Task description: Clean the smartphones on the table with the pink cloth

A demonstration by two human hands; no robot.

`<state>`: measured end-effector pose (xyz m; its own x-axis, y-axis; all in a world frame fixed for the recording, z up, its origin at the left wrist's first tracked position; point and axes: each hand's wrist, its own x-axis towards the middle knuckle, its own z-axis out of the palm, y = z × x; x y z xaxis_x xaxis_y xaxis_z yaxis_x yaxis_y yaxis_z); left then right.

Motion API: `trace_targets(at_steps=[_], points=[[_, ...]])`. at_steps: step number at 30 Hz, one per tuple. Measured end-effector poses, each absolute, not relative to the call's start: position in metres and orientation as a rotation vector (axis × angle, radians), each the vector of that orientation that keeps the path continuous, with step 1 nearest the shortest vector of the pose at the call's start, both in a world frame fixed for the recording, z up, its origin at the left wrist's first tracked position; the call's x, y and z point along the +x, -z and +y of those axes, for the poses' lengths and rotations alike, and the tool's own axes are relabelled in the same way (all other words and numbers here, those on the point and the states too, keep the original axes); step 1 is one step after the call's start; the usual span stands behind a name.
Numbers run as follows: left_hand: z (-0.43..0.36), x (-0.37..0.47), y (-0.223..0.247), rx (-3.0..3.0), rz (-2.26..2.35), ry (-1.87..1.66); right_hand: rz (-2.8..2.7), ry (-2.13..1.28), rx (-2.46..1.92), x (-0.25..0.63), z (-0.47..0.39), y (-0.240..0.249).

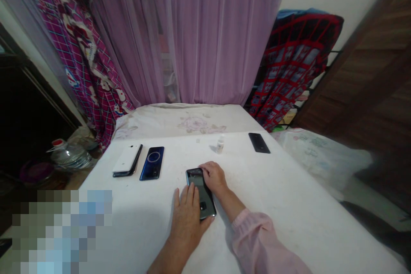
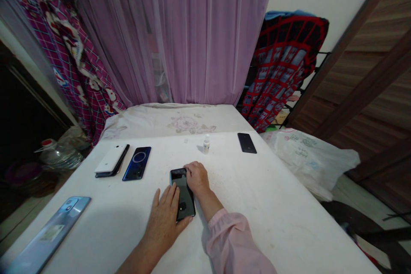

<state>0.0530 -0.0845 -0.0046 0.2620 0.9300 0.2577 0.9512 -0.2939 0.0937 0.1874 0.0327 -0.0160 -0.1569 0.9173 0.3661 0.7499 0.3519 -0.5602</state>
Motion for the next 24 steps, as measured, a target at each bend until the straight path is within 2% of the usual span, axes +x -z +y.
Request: trace_targets(at_steps=[14,24], points=[[-0.084,0.05,0.008,-2.462,-1.805,0.38,-1.951,-0.333,-1.445,0.202,-0.017,0.017],[-0.083,0.05,0.021,-2.413,-1.733,0.41,-1.955,-0.323,-1.575,0.188,0.015,0.008]])
